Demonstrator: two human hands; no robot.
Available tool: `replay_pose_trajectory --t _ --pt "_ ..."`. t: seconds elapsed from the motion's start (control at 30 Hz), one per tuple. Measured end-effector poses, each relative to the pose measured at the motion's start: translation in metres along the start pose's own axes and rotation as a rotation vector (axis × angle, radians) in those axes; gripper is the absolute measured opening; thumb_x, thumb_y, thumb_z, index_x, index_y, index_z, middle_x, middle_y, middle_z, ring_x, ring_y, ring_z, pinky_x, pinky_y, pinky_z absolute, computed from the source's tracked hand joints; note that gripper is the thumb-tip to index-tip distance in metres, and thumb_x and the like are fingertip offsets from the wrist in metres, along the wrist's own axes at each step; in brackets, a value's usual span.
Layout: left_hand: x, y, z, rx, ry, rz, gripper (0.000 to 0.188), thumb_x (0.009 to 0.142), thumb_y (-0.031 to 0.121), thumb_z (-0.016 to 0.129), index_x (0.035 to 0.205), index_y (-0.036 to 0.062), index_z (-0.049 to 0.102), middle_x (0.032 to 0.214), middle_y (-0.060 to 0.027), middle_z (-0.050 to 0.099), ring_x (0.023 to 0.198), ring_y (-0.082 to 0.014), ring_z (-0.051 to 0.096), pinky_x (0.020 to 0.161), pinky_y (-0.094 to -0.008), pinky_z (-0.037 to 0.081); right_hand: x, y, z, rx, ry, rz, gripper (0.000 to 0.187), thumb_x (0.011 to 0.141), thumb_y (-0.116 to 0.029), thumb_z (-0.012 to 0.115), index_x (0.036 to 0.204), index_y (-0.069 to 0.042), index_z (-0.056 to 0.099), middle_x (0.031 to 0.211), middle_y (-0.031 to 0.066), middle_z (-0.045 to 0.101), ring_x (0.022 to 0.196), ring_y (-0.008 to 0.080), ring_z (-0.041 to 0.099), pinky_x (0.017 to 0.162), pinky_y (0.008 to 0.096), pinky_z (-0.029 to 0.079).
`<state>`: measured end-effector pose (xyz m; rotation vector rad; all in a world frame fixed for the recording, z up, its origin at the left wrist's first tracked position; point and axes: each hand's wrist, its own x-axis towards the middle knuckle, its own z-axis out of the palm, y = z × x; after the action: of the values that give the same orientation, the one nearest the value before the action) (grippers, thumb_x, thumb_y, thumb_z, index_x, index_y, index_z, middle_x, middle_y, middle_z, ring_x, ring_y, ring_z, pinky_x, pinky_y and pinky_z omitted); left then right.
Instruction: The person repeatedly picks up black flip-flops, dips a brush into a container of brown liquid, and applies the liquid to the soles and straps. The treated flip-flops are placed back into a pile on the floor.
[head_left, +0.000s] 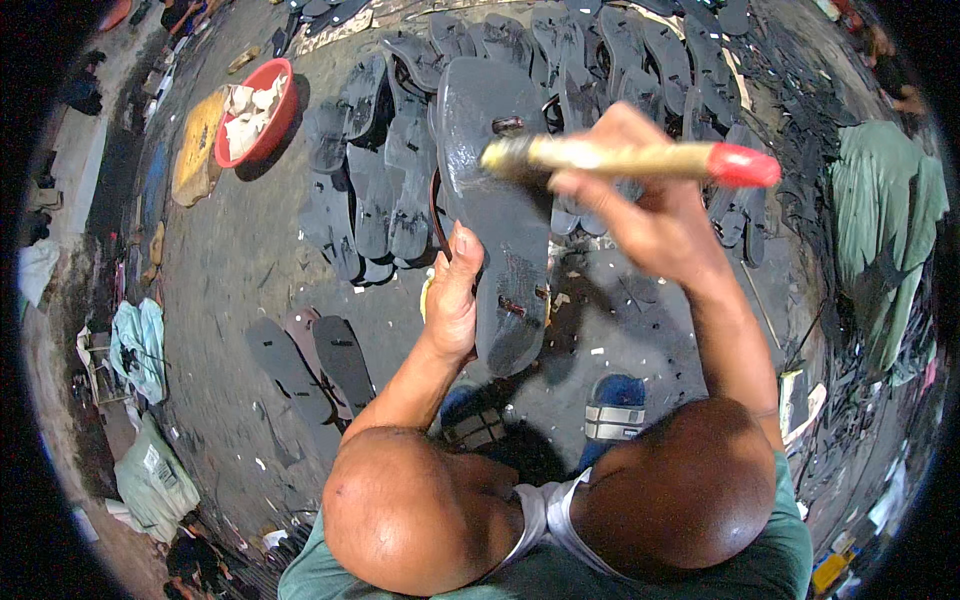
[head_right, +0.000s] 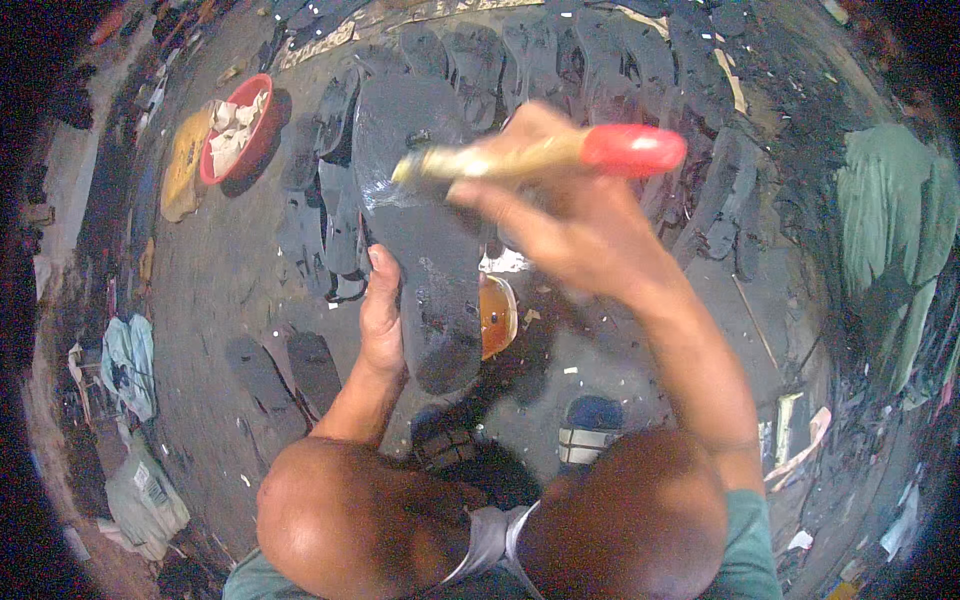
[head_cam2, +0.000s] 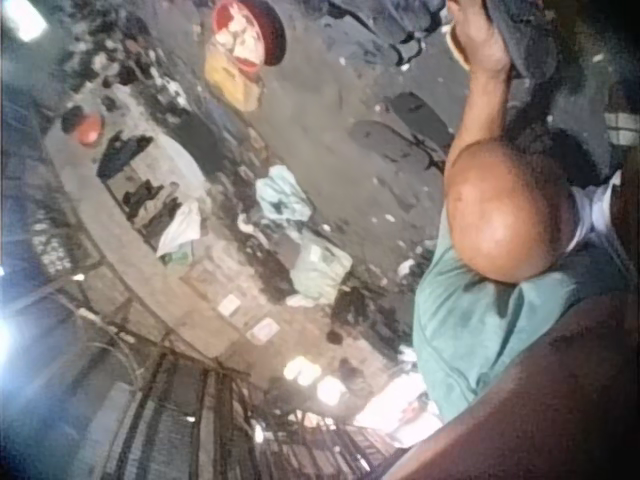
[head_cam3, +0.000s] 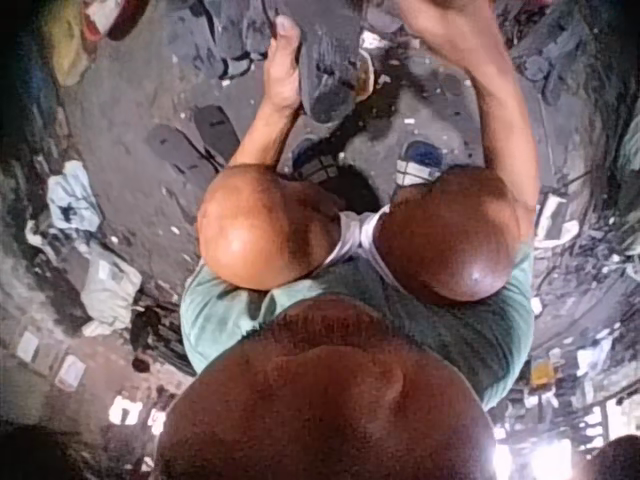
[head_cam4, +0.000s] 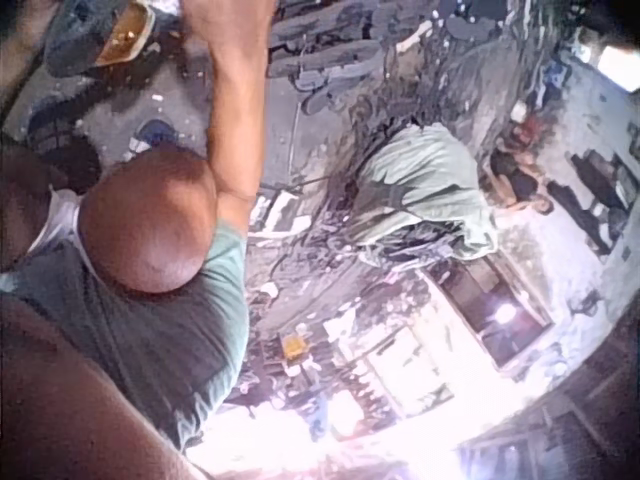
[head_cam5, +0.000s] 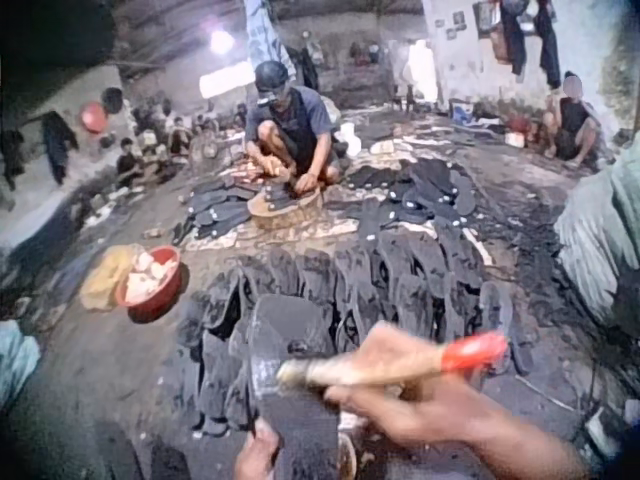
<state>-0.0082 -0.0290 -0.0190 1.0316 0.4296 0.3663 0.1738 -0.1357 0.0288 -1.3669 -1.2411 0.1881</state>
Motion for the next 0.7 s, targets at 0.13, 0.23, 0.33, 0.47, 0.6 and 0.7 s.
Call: replay_pose_trajectory --t 0.13,0.23,0.33,0.47,0.6,0.7 --pt "0.0 0.001 0.003 0.01 0.002 0.008 0.073 0.097 0.065 0.035 0.133 0.0023 0.047 0.116 -0.0132 0.064 0.103 -0.0245 0.065 0.09 -0.0387 0.053 0.015 0.012 0.005 -0.219 0.365 -0.16 0.018 0.084 -0.008 0.074 0.101 -0.003 0.071 0.087 0.0079 0.062 0.076 0.0203 0.061 0.068 0.0313 0.049" --pt "0.005 0.004 -0.006 -0.129 -0.062 -0.062 0.072 0.098 0.063 0.036 0.136 0.0027 0.045 0.119 -0.0138 0.063 0.105 -0.025 0.064 0.091 -0.0391 0.053 -0.002 0.001 0.022 -0.184 0.187 -0.084 0.018 0.084 -0.011 0.074 0.101 -0.005 0.072 0.085 0.0077 0.062 0.074 0.0221 0.058 0.066 0.0334 0.048" --pt "0.016 0.013 -0.008 -0.373 -0.022 -0.104 0.07 0.098 0.062 0.037 0.135 0.0034 0.048 0.123 -0.0145 0.062 0.106 -0.0264 0.065 0.092 -0.0406 0.053 -0.03 -0.001 0.032 -0.094 -0.088 -0.152 0.019 0.082 -0.009 0.074 0.101 -0.008 0.073 0.087 0.008 0.065 0.076 0.0246 0.058 0.068 0.0354 0.048" --pt "0.058 -0.003 -0.051 -0.482 -0.042 -0.19 0.064 0.094 0.059 0.05 0.126 0.004 0.058 0.108 -0.0145 0.068 0.099 -0.0259 0.066 0.087 -0.0396 0.055 -0.048 -0.005 0.014 0.067 0.359 0.282 0.017 0.094 -0.016 0.064 0.103 -0.002 0.065 0.092 0.0004 0.062 0.082 0.0107 0.055 0.074 0.0272 0.046" --pt "0.094 -0.012 -0.049 -0.552 0.051 -0.158 0.046 0.092 0.039 0.056 0.122 0.0047 0.06 0.107 -0.0133 0.069 0.096 -0.0245 0.065 0.084 -0.0371 0.053 -0.058 0.027 -0.004 0.231 0.633 0.44 0.03 0.095 -0.023 0.066 0.112 0.002 0.066 0.101 0.0027 0.066 0.087 0.0095 0.057 0.078 0.0269 0.046" --pt "0.144 -0.021 -0.032 -0.469 -0.089 -0.135 0.048 0.093 0.045 0.056 0.12 0.0053 0.06 0.106 -0.0129 0.069 0.094 -0.025 0.066 0.084 -0.0368 0.054 -0.069 0.03 -0.007 0.199 0.638 0.497 0.035 0.095 -0.026 0.066 0.113 0.005 0.066 0.104 0.0055 0.067 0.092 0.0114 0.059 0.084 0.0282 0.047"
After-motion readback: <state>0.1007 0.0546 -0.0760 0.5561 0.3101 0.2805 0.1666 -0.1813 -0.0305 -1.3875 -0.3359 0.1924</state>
